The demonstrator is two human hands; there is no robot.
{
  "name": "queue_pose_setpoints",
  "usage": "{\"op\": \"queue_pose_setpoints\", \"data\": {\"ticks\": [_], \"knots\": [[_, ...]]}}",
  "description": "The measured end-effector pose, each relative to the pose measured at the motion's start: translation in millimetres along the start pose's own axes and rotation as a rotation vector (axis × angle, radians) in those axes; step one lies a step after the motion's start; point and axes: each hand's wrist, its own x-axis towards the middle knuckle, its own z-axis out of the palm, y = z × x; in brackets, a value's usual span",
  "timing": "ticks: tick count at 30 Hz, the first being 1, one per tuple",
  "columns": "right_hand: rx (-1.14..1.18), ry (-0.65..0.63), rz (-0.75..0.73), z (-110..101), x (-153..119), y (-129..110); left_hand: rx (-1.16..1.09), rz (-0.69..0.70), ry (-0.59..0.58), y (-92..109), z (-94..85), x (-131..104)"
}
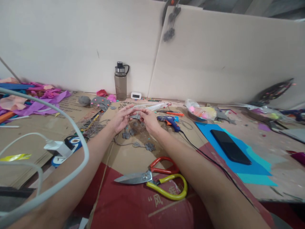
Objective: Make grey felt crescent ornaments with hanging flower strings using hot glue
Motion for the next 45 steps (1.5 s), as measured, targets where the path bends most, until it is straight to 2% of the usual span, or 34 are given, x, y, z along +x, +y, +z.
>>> {"op": "queue_pose_setpoints", "data": {"ticks": [9,16,20,23,27,29,33,38,42,45], "knots": [[-0.046,0.020,-0.057,-2,0,1,0.114,0.027,-0.018,-4,3.7,-1],[-0.352,0.055,-0.164,-11,-8,-3,0.598,0.183,-0.010,-11,-0.2,4],[-0.252,0.065,-0.187,-12,-5,-10,0.759,0.225,-0.001,-14,-3.7,6],[-0.134,0.038,-0.147,-11,-4,-14,0.781,0.240,0.051,-12,-0.5,4],[-0.048,0.033,-0.062,-12,-5,-15,0.722,0.036,-0.021,-11,7.4,-1],[-0.004,0.025,-0.034,-12,-4,-13,0.709,-0.012,-0.035,-11,7.8,-2],[0.070,0.000,0.038,-14,-2,-12,0.786,0.044,-0.001,-11,0.4,1],[0.132,-0.052,0.159,-14,-5,-17,0.826,0.124,-0.046,-4,-3.5,1],[0.056,-0.105,0.117,-12,-6,-18,0.817,0.120,-0.080,1,3.9,-4],[-0.018,-0.033,0.065,-10,-2,-17,0.761,0.083,-0.063,2,7.3,-6]]}}
